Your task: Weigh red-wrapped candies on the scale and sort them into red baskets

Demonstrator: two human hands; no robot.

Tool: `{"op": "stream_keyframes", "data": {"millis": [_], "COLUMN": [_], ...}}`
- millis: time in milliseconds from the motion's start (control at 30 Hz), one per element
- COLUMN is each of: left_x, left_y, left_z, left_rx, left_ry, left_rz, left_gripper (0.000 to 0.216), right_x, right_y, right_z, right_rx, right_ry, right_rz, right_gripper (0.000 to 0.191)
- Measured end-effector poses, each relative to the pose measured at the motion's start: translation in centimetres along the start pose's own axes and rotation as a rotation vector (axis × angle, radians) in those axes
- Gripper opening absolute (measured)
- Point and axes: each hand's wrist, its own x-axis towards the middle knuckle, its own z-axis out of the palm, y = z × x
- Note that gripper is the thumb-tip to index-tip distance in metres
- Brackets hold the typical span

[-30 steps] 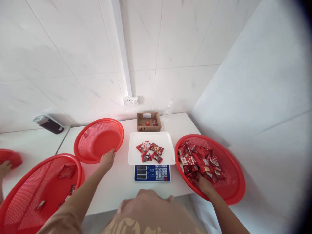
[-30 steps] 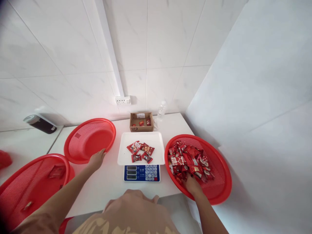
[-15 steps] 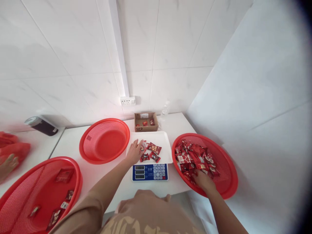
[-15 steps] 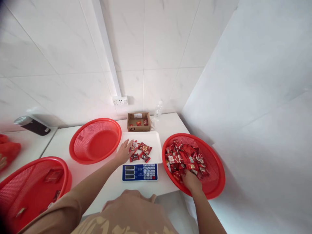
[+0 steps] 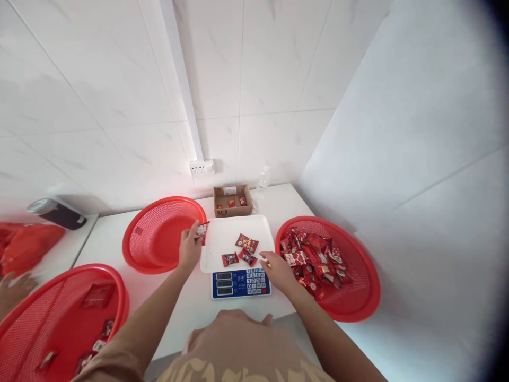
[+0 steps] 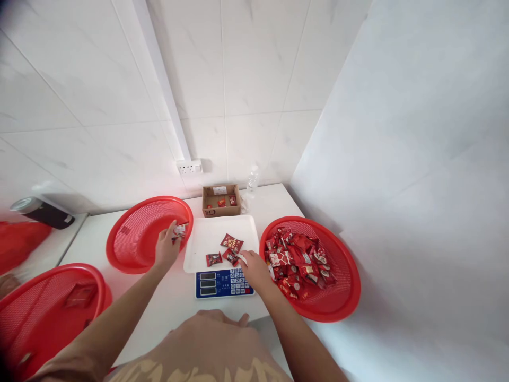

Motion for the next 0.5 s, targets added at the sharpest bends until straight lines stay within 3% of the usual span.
{"op": "stream_keyframes", "data": {"millis": [67,133,333,500], "left_x": [-0.3,-1.0,-3.6,-3.5], "left_y": [-0.9,-0.8,2.8,3.9], "left_z": [-1.1,-1.1,3.9,6.0], "left_rx": [0.067,0.110,0.006,-0.044], "left_ry": [0.063,-0.003,-0.412,-0.525], "left_rz": [-0.071,-0.011,0.319,0.301], "left_gripper": [0.055,0.050,0.038,0.050], "right_x": [0.7,1.3,2.2,2.6], "right_y": [-1.0,-1.9,-3.2,-3.1], "right_z": [0.7,1.2,2.7,3.1], "right_rx": [-0.037,-0.082,-0.284,-0.305], "right_ry": [-0.004,-0.043,-0.113,-0.077], "right_rz": [-0.015,-0.017,-0.043,-0.035], "right_gripper": [0.032,0.029,0.024,0.031]}}
